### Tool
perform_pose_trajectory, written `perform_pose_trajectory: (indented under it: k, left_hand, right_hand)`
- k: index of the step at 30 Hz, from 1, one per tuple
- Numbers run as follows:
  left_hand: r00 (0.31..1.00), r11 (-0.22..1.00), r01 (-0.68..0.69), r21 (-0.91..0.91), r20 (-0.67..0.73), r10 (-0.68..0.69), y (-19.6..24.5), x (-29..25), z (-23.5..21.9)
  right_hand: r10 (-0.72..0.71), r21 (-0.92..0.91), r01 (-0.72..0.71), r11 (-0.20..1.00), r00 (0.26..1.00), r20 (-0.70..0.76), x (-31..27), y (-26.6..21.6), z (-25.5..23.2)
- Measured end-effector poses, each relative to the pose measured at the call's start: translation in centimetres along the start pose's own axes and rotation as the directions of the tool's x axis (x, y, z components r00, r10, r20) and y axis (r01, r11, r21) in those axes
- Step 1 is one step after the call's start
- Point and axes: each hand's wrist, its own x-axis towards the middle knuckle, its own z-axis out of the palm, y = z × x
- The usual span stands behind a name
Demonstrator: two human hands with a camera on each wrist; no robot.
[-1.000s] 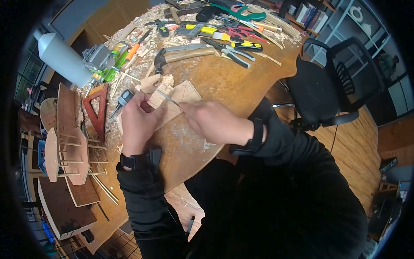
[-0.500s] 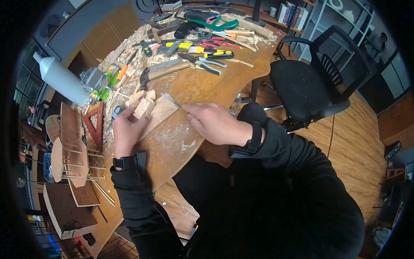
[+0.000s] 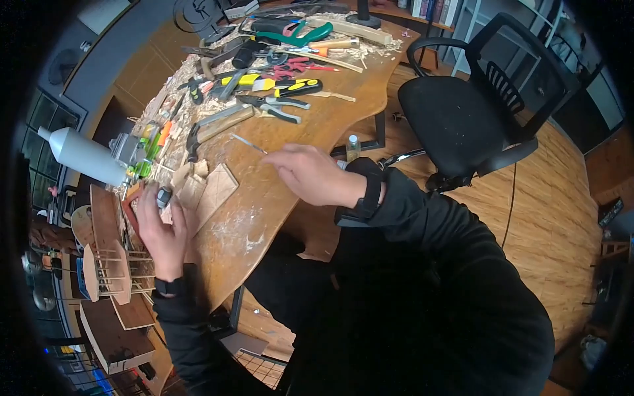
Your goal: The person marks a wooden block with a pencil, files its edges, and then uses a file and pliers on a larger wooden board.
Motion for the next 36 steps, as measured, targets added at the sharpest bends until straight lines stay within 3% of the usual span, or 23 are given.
perform_pose_trajectory:
  k: [4,8,10,11,13,16,19,20,21,23,29,30,32,34,36]
  left_hand:
    - [0.972,0.975,-0.22,0.009,-0.085,0.22,3.4,4.0,-3.0]
    - [0.983,0.985,-0.167,-0.034,0.072,0.169,3.8,5.5,-3.5]
    - [0.948,0.998,0.06,-0.005,0.313,-0.056,2.7,4.6,-2.2]
    - [0.916,0.995,0.077,0.057,0.39,-0.093,2.1,4.0,-1.7]
    - [0.891,0.98,0.18,0.083,0.409,-0.198,0.3,1.5,-0.2]
    - [0.856,0.961,0.275,-0.032,0.463,-0.23,-0.6,0.5,-0.1]
    - [0.809,0.934,0.358,0.013,0.495,-0.317,-2.0,-1.0,0.8]
    - [0.857,0.954,0.301,0.007,0.438,-0.274,-2.3,-1.3,1.4]
    - [0.855,0.952,0.305,0.01,0.438,-0.278,-2.5,-1.6,1.5]
    - [0.884,0.96,0.28,-0.028,0.396,-0.246,-2.5,-1.7,1.9]
    - [0.866,0.909,0.375,-0.182,0.418,-0.273,-0.9,-0.4,1.9]
    - [0.868,0.908,0.375,-0.187,0.415,-0.272,-0.9,-0.4,2.0]
    - [0.83,0.895,0.42,-0.15,0.464,-0.311,-0.9,-0.3,2.0]
    - [0.839,0.895,0.412,-0.172,0.455,-0.299,-1.1,-0.8,2.2]
    - [0.848,0.895,0.402,-0.191,0.445,-0.286,-0.9,-0.5,2.1]
  right_hand:
    - [0.027,0.051,-0.024,0.998,0.997,-0.07,0.4,1.4,-1.0]
    - [0.015,0.04,-0.011,0.999,0.993,-0.116,1.4,2.6,-0.9]
    - [0.025,0.038,-0.021,0.999,0.994,-0.11,2.1,2.9,-0.9]
    - [0.037,0.027,-0.035,0.999,0.993,-0.11,2.5,2.9,-0.9]
    - [0.068,0.06,-0.062,0.996,0.993,-0.097,2.9,3.3,-1.0]
    - [0.145,0.092,-0.14,0.986,0.988,-0.045,3.4,2.6,-1.0]
    - [0.211,0.099,-0.212,0.972,0.977,0.028,3.7,1.2,-0.3]
    - [0.233,0.098,-0.238,0.966,0.971,0.058,3.8,1.0,0.1]
    - [0.231,0.1,-0.237,0.966,0.971,0.063,3.8,0.9,0.5]
    - [0.141,0.098,-0.143,0.985,0.99,0.029,3.8,1.1,1.5]
    - [-0.084,0.143,0.079,0.986,0.996,0.027,4.6,-0.8,5.6]
    - [-0.033,0.096,0.023,0.995,0.994,0.108,4.7,-1.9,5.9]
    - [-0.07,0.086,0.058,0.995,0.987,0.147,5.1,-2.9,7.0]
    - [-0.108,0.073,0.096,0.993,0.977,0.182,5.6,-3.6,7.7]
    - [-0.055,0.091,0.035,0.995,0.972,0.229,5.8,-4.0,8.3]
